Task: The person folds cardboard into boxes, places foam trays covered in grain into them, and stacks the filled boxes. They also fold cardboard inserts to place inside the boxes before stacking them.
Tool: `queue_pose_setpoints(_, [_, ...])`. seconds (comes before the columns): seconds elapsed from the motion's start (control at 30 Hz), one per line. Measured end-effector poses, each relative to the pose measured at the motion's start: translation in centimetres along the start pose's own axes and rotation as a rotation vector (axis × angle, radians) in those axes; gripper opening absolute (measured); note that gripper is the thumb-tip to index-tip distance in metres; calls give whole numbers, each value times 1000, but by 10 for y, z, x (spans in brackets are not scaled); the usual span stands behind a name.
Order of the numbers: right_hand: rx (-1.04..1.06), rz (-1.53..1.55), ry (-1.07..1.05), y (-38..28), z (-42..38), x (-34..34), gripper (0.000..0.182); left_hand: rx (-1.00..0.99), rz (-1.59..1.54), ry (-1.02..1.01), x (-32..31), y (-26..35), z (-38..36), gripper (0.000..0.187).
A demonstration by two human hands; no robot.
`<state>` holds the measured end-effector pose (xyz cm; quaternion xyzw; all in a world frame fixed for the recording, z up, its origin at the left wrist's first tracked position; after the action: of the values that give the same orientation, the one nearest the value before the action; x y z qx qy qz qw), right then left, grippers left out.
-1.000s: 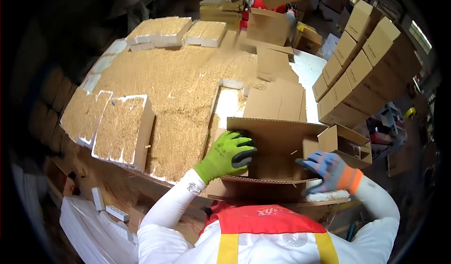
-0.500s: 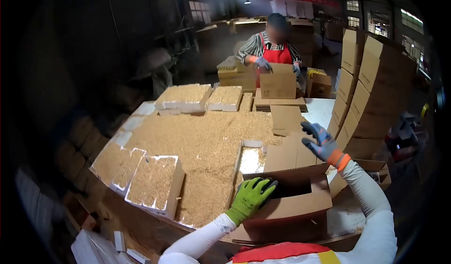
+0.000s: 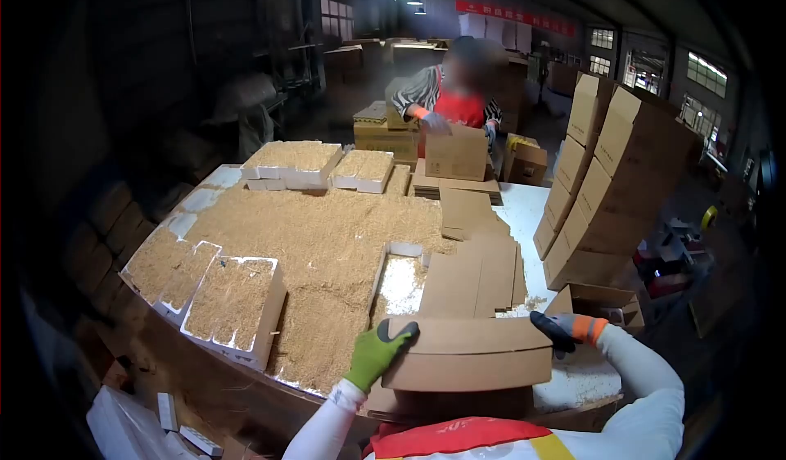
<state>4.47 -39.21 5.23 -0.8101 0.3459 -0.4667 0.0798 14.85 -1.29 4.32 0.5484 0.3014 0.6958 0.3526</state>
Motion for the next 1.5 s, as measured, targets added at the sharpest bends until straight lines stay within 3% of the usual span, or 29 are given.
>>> queue_pose_setpoints(0.03, [34,37,-5,-21,-34,3,99,-106,47,63,15,25,-11,70])
queue_pose_setpoints(0.07, [-169,196,-9,-3,-39,4,102,-124,-38,104,36,62,-19,79])
queue_pose_setpoints(0.1, [-176,335,-148,0,-45,0,104,-348,-184,198,51,95,-27,83])
queue_pose_setpoints(0.17, [-141,607,-162,0,-49,-10,96,-754,-141,341,66,141,-48,85])
queue_pose_setpoints(0.23, [-117,1160,-101,38,-12,-45,66,-960,-104,325,54,142,-62,87])
queue_pose_setpoints(0.3, [12,1340,49,50,11,-70,62,-871,-269,283,50,110,-57,84])
queue_pose_setpoints(0.37, [278,1134,393,37,-12,-74,56,54,-1061,202,34,29,-26,80])
queue_pose_setpoints(0.4, [376,955,542,56,-6,-82,58,283,-1120,120,32,1,-14,76])
queue_pose_setpoints(0.43, [506,607,773,63,-9,-84,64,365,-984,27,33,-5,-8,71])
queue_pose_setpoints(0.47, [443,759,721,81,0,-104,68,431,-844,-76,36,-10,-4,66])
queue_pose_setpoints(0.53, [314,861,506,106,11,-151,73,193,-48,-275,31,-19,-8,62])
queue_pose_setpoints(0.57, [224,723,344,173,56,-190,82,15,408,-367,10,-28,-17,61])
queue_pose_setpoints(0.6, [144,952,245,218,67,-205,72,-43,416,-287,0,-27,-25,53])
queue_pose_setpoints(0.67, [486,-292,397,289,118,-165,56,-75,404,-120,-9,-16,-27,41])
queue_pose_setpoints(0.73, [180,134,710,162,61,-38,48,55,412,-121,-10,-14,-37,42])
queue_pose_setpoints(0.77, [271,492,731,116,60,1,36,41,373,-51,-9,-15,-38,44])
queue_pose_setpoints(0.83, [571,210,898,21,62,73,31,11,294,99,-5,-19,-43,50])
queue_pose_setpoints(0.87, [692,237,954,-47,48,79,31,91,230,35,0,-16,-43,57])
queue_pose_setpoints(0.9, [784,287,849,-103,53,74,31,140,227,-38,2,-15,-45,58])
queue_pose_setpoints(1.03, [1071,228,172,-310,101,-49,40,121,110,-14,-3,-27,-46,57])
queue_pose_setpoints(1.07, [960,248,-70,-347,124,-97,48,92,119,14,6,-20,-45,55])
queue_pose_setpoints(1.1, [1019,15,-76,-394,134,-131,60,58,76,66,-3,-27,-48,53])
queue_pose_setpoints(1.13, [1035,-28,-114,-437,146,-163,68,48,48,17,5,-20,-45,52])
queue_pose_setpoints(1.23, [1133,-4,19,-566,223,-245,83,-84,-84,252,10,-21,-44,42])
queue_pose_setpoints(1.3, [1088,28,123,-630,279,-287,91,95,-104,66,-3,-35,-44,41])
queue_pose_setpoints(1.37, [1034,40,53,-650,287,-313,93,16,-47,-6,-26,-41,-45,40])
queue_pose_setpoints(1.43, [797,-5,-234,-631,291,-341,91,74,-85,-53,-24,-49,-46,40])
queue_pose_setpoints(1.47, [829,-67,-198,-625,289,-340,86,106,-119,-74,-23,-47,-46,40])
queue_pose_setpoints(1.5, [748,-42,-235,-610,305,-345,76,127,-63,-124,-22,-48,-40,53])
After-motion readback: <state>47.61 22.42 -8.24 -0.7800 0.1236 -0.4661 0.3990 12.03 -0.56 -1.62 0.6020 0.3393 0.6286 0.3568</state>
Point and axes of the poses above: each hand's wrist, its own z-axis towards the middle knuckle, its own x-axis out of the back of the hand, y = z × x, the point moved 9 cm from there along z, towards the middle knuckle, and after that the axes turned 15 degrees about y, right-handed, at the moved point
